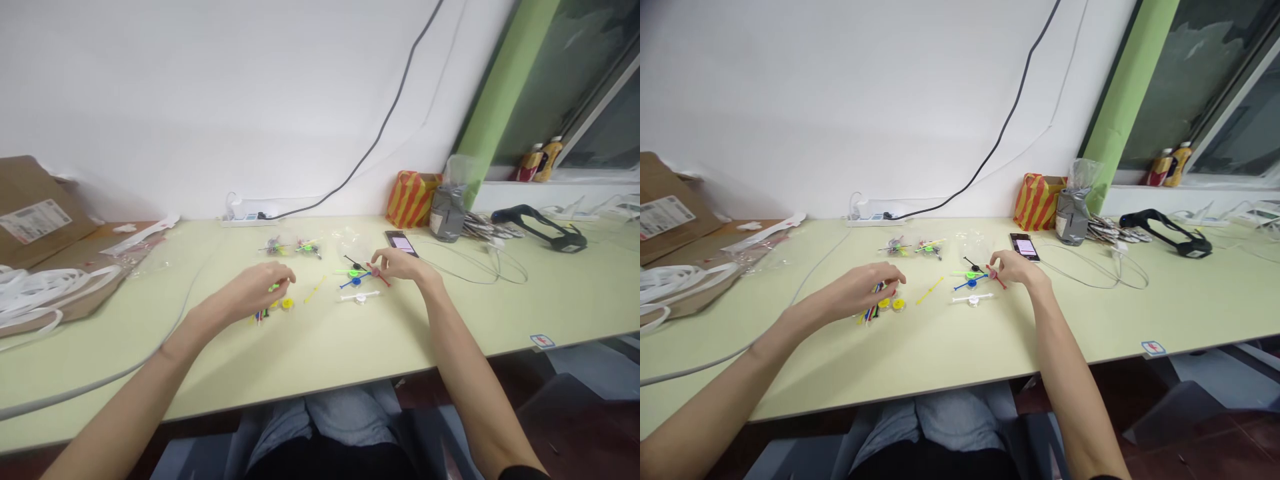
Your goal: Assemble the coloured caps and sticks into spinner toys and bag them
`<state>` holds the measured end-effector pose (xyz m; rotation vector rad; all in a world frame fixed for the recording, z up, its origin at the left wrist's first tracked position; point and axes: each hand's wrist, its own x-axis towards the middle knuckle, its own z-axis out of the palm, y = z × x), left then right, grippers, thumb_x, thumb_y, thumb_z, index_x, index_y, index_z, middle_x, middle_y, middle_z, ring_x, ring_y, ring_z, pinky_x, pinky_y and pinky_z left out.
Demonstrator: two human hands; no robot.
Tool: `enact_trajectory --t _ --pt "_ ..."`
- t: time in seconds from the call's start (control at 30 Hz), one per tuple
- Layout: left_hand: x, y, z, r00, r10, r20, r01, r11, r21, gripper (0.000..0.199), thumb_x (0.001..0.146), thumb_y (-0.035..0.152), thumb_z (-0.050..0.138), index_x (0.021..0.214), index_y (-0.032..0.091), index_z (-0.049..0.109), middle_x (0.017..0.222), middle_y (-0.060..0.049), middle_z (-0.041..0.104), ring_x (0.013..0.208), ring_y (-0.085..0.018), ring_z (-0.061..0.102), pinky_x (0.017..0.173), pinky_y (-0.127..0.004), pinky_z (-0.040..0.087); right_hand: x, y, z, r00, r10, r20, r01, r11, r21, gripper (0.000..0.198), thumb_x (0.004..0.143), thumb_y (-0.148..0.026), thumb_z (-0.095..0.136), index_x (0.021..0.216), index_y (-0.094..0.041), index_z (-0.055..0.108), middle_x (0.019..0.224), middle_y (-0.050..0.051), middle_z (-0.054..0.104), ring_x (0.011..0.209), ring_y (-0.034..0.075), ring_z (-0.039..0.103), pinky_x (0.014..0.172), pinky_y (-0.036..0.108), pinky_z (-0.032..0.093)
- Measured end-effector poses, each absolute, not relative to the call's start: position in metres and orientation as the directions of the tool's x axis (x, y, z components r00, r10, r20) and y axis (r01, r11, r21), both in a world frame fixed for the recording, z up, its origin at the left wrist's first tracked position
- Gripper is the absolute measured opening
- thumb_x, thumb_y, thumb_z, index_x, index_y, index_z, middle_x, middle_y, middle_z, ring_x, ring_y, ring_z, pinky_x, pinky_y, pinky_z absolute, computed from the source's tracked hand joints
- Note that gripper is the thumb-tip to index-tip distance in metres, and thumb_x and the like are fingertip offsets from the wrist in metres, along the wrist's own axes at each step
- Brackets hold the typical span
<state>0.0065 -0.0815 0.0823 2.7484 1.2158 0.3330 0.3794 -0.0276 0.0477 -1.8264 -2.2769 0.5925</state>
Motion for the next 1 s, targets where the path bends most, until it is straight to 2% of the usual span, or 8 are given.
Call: enact_trajectory --t 0.13,0.23,0.43,0.57,0.7,0.8,0.9,1.0 --pt "-0.007 -0.094 0.062 0.695 0.706 0.135 0.689 -0.708 0.158 0.024 0.098 0.028 0.044 0.104 0.021 0.066 0.106 -0.007 0.064 0.095 -0.021 0.060 0.085 -0.033 0.045 0.378 -0.026 0.045 -0.284 0.947 -0.148 0.880 0.196 -0.432 0.031 0.077 -0.020 0.070 0.108 -0.018 0.070 0.096 0.006 0.074 0.077 0.016 0.066 0.061 0.023 0.043" --pt "-0.010 -0.100 0.048 0.697 0.700 0.159 0.698 -0.712 0.076 0.021 0.098 0.025 0.046 0.103 0.022 0.066 0.108 -0.007 0.062 0.100 -0.023 0.058 0.089 -0.036 0.043 0.377 -0.023 0.040 -0.314 0.934 -0.168 0.883 0.223 -0.413 0.024 0.073 -0.012 0.067 0.096 -0.018 0.071 0.091 0.004 0.074 0.073 0.016 0.065 0.060 0.023 0.042" --pt "0.000 -0.099 0.042 0.708 0.691 0.145 0.700 -0.714 -0.015 0.016 0.097 0.023 0.051 0.099 0.020 0.066 0.104 -0.008 0.061 0.104 -0.026 0.055 0.089 -0.039 0.043 0.384 -0.019 0.037 -0.178 0.984 -0.030 0.942 0.161 -0.294 0.020 0.074 -0.011 0.067 0.092 -0.017 0.068 0.094 0.007 0.073 0.076 0.016 0.063 0.062 0.023 0.040" --pt "0.008 -0.089 0.045 0.722 0.674 0.157 0.686 -0.727 -0.031 0.011 0.093 0.021 0.054 0.090 0.019 0.064 0.103 -0.009 0.062 0.107 -0.027 0.056 0.089 -0.039 0.043 0.386 -0.022 0.040 -0.156 0.986 -0.055 0.936 0.130 -0.328 0.024 0.072 -0.006 0.064 0.093 -0.018 0.067 0.088 0.005 0.072 0.066 0.013 0.060 0.058 0.023 0.037" --pt "0.015 -0.068 0.056 0.682 0.666 0.302 0.701 -0.713 -0.011 0.004 0.090 0.022 0.057 0.090 0.021 0.061 0.099 -0.007 0.065 0.100 -0.026 0.059 0.084 -0.037 0.044 0.383 -0.023 0.040 -0.155 0.987 -0.037 0.947 0.138 -0.291 0.027 0.072 -0.005 0.064 0.094 -0.019 0.067 0.093 0.005 0.070 0.069 0.013 0.059 0.058 0.023 0.035" --pt "0.024 -0.052 0.060 0.589 0.670 0.452 0.723 -0.687 0.074 0.004 0.090 0.022 0.055 0.094 0.022 0.056 0.090 -0.002 0.065 0.079 -0.019 0.061 0.071 -0.031 0.043 0.381 -0.022 0.037 -0.167 0.986 -0.026 0.959 0.157 -0.234 0.030 0.072 -0.002 0.061 0.096 -0.020 0.067 0.096 0.006 0.069 0.075 0.015 0.059 0.060 0.023 0.035" --pt "0.034 -0.044 0.048 0.503 0.569 0.651 0.669 -0.733 0.123 0.009 0.094 0.017 0.048 0.086 0.022 0.051 0.080 0.001 0.061 0.069 -0.015 0.057 0.067 -0.027 0.042 0.379 -0.024 0.034 -0.194 0.980 -0.038 0.958 0.181 -0.222 0.029 0.076 -0.005 0.060 0.100 -0.020 0.065 0.099 0.006 0.069 0.077 0.015 0.058 0.060 0.022 0.035" --pt "0.036 -0.042 0.028 0.464 0.533 0.708 0.633 -0.758 0.156 0.011 0.098 0.018 0.045 0.088 0.022 0.049 0.077 0.001 0.056 0.061 -0.012 0.050 0.061 -0.024 0.039 0.375 -0.027 0.034 -0.222 0.973 -0.064 0.949 0.201 -0.241 0.027 0.080 -0.009 0.061 0.104 -0.020 0.063 0.101 0.006 0.068 0.078 0.015 0.058 0.060 0.022 0.036"
